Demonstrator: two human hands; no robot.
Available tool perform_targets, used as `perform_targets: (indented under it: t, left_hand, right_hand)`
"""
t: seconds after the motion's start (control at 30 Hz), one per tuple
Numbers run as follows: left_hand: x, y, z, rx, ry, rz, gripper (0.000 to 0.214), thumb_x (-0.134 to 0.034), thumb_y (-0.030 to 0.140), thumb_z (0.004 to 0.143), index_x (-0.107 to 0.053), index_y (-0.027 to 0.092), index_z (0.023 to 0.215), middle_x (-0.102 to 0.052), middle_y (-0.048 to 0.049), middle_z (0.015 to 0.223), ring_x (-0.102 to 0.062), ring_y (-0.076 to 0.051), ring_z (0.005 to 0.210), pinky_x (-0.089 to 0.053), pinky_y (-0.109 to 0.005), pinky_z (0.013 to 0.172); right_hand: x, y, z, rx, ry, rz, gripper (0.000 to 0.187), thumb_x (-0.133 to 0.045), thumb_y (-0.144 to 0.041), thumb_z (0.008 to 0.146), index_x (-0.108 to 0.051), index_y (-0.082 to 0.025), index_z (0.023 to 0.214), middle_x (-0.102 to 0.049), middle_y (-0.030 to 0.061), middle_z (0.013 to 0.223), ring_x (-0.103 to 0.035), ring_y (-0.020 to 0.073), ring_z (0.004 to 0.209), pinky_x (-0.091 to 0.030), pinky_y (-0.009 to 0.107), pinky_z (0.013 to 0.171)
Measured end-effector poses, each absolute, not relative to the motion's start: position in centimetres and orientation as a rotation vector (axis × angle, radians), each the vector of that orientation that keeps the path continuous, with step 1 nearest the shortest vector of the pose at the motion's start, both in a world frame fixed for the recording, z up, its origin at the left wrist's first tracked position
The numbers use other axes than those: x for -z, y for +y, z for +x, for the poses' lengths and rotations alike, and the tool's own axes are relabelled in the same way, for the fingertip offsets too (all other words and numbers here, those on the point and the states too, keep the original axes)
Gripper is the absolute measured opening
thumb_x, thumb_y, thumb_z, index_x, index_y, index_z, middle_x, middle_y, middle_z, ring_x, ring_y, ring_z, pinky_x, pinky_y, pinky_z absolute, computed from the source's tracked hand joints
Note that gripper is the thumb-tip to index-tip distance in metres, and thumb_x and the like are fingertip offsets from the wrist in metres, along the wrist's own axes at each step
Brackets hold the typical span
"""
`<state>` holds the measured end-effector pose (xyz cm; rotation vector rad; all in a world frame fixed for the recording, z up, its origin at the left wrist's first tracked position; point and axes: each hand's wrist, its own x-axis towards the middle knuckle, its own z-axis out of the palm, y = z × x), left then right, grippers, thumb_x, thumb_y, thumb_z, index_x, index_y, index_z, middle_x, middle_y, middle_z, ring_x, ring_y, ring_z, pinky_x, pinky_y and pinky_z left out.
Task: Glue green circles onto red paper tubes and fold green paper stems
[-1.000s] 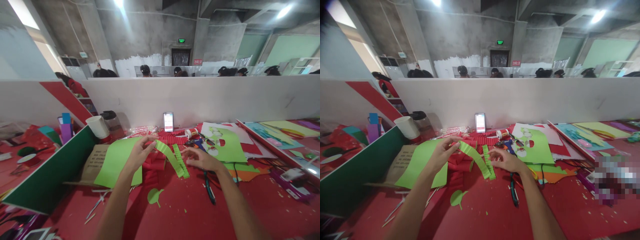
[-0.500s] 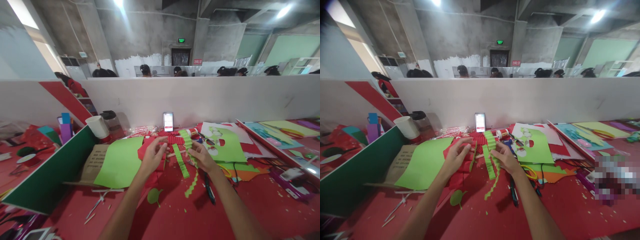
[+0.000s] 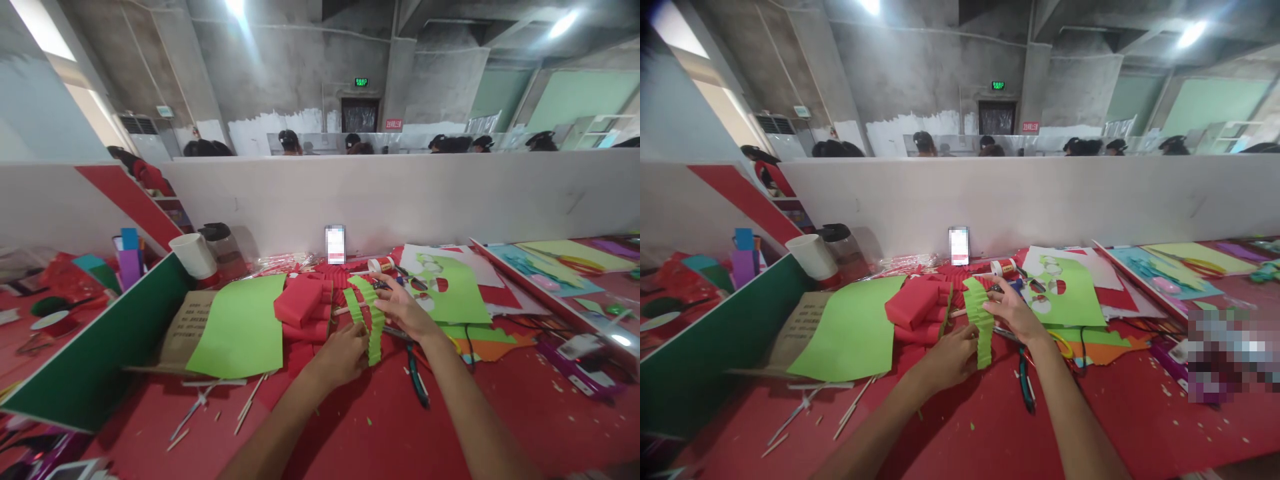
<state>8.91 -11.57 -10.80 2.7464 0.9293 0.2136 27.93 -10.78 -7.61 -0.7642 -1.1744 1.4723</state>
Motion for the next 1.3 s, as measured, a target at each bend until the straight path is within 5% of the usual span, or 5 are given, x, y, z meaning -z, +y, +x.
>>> perform_targets:
  t: [0.2, 0.5, 0.8, 1.13, 1.3]
  left_hand:
    - [10.82, -11.37, 8.75, -0.232, 0.909, 2.812, 0.018, -0.048, 0.021, 0.088, -0.059, 0.023, 0.103, -0.056, -0.0069, 0.107, -0.058, -0.022, 0.099, -0.048, -0.029, 0.078]
    - [10.41, -11.69, 8.46, -0.203, 0.895, 2.779, 0.021, -0.060, 0.040, 0.084, -0.057, 0.021, 0.093, -0.054, -0.0063, 0.105, -0.058, -0.023, 0.096, -0.048, -0.029, 0.071]
    - [10.44, -11.41, 8.34, -0.192, 0.926, 2.735, 0.011, -0.049, 0.026, 0.089, -0.056, 0.022, 0.096, -0.051, -0.0066, 0.108, -0.059, -0.021, 0.094, -0.049, -0.030, 0.077]
    - [10.60, -11.30, 8.56, -0.202, 0.967, 2.697, 0.013, -0.048, 0.020, 0.089, -0.056, 0.023, 0.099, -0.050, -0.0066, 0.109, -0.060, -0.020, 0.096, -0.048, -0.027, 0.077]
    - [11.16, -11.23, 8.73, -0.188, 1.040, 2.681, 0.017, -0.053, 0.017, 0.084, -0.056, 0.022, 0.100, -0.051, -0.0077, 0.109, -0.061, -0.021, 0.091, -0.048, -0.029, 0.074]
  right_hand:
    - [7.89, -10.82, 28.36, -1.476, -1.174, -0.730, 0.042, -0.074, -0.021, 0.074, -0.065, -0.026, 0.115, -0.065, 0.0041, 0.107, -0.049, 0.0046, 0.053, -0.035, 0.016, 0.040]
    - [8.45, -10.09, 28.40, -1.336, -1.103, -0.835, 0.025, -0.078, -0.029, 0.073, -0.070, -0.021, 0.095, -0.057, -0.0050, 0.062, -0.039, 0.0038, 0.041, -0.028, 0.016, 0.036]
    - [8.17, -10.21, 28.18, -1.285, -1.198, -0.825, 0.035, -0.072, -0.018, 0.072, -0.070, -0.026, 0.106, -0.068, 0.0039, 0.112, -0.060, 0.0190, 0.106, -0.051, 0.025, 0.082]
    - [8.01, -10.35, 27.79, -1.366, -1.159, -0.834, 0.034, -0.076, -0.022, 0.068, -0.068, -0.020, 0.100, -0.067, -0.0003, 0.075, -0.051, 0.0074, 0.049, -0.037, 0.017, 0.041]
    - [8.07, -10.35, 27.60, -1.345, -1.160, -0.857, 0.025, -0.079, -0.031, 0.069, -0.069, -0.019, 0.088, -0.062, -0.0013, 0.068, -0.047, 0.0067, 0.048, -0.033, 0.017, 0.040]
